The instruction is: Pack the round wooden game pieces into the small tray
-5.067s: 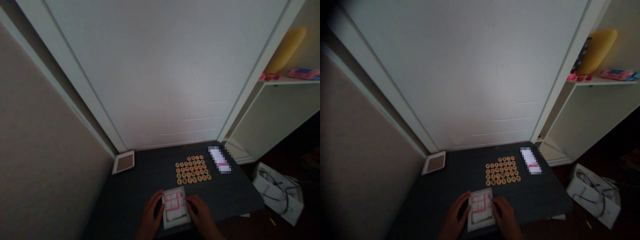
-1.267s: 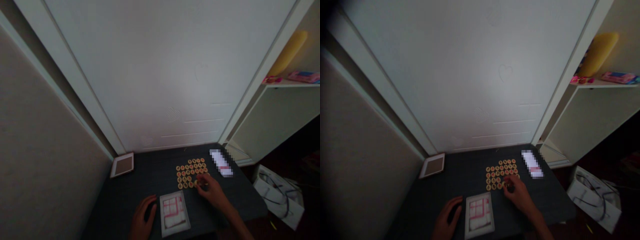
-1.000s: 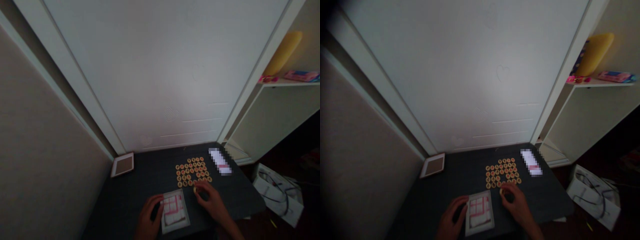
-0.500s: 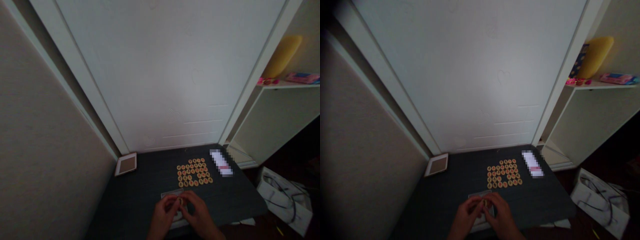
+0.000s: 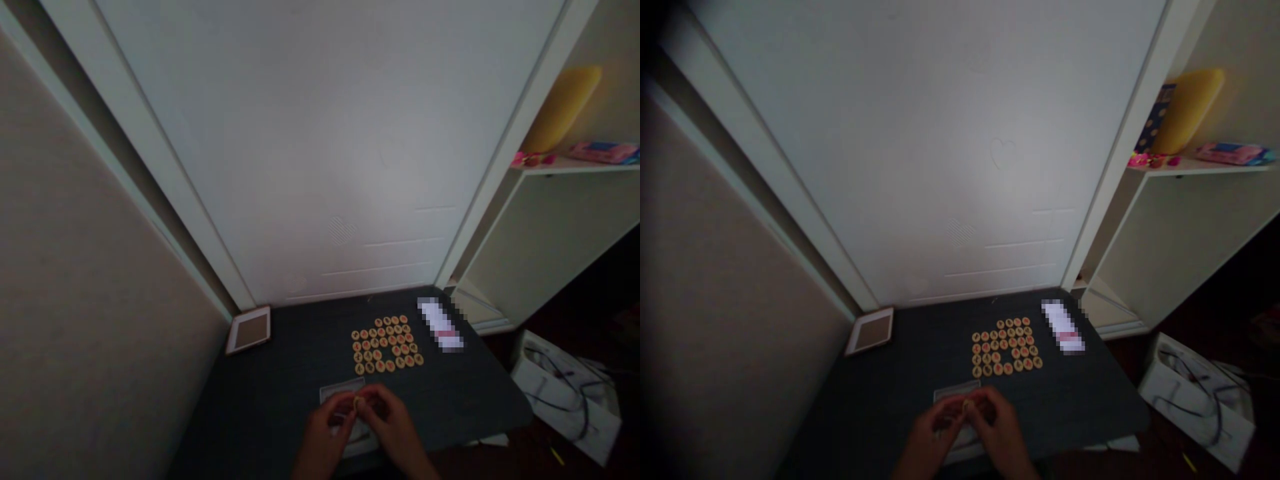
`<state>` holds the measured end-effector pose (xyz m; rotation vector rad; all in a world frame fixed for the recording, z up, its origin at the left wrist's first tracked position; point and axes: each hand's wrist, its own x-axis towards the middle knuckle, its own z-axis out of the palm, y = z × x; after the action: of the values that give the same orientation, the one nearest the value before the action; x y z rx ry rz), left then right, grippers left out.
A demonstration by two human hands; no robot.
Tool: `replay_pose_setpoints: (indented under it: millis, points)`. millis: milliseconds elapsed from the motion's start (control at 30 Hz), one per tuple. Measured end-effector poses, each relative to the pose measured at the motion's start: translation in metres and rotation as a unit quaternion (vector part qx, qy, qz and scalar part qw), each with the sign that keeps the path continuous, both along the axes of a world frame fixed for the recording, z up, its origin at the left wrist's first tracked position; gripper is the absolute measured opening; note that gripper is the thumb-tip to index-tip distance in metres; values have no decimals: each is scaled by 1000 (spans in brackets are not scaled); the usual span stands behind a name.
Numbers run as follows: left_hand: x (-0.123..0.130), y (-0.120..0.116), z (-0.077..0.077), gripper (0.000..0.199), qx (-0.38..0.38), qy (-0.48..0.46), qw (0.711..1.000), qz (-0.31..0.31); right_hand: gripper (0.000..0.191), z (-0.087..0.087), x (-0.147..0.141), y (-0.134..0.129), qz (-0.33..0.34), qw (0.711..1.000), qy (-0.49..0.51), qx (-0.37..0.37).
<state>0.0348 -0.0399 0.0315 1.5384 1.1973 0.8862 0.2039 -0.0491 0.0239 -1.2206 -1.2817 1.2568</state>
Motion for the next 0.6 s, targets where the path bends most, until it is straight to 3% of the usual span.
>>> replay_pose_setpoints:
  millis: [167,367,600]
  points:
    - [-29,6,-2,30,70,91,992,45,39,-4,4,4,-18,999,12,-23]
    - [-68,8,-21,33,124,180,974,59,40,-11,2,13,-9,999,23,-33]
    - [-70,-1,-30,40,149,198,968,36,27,-18,-27,27,53,998,11,-13]
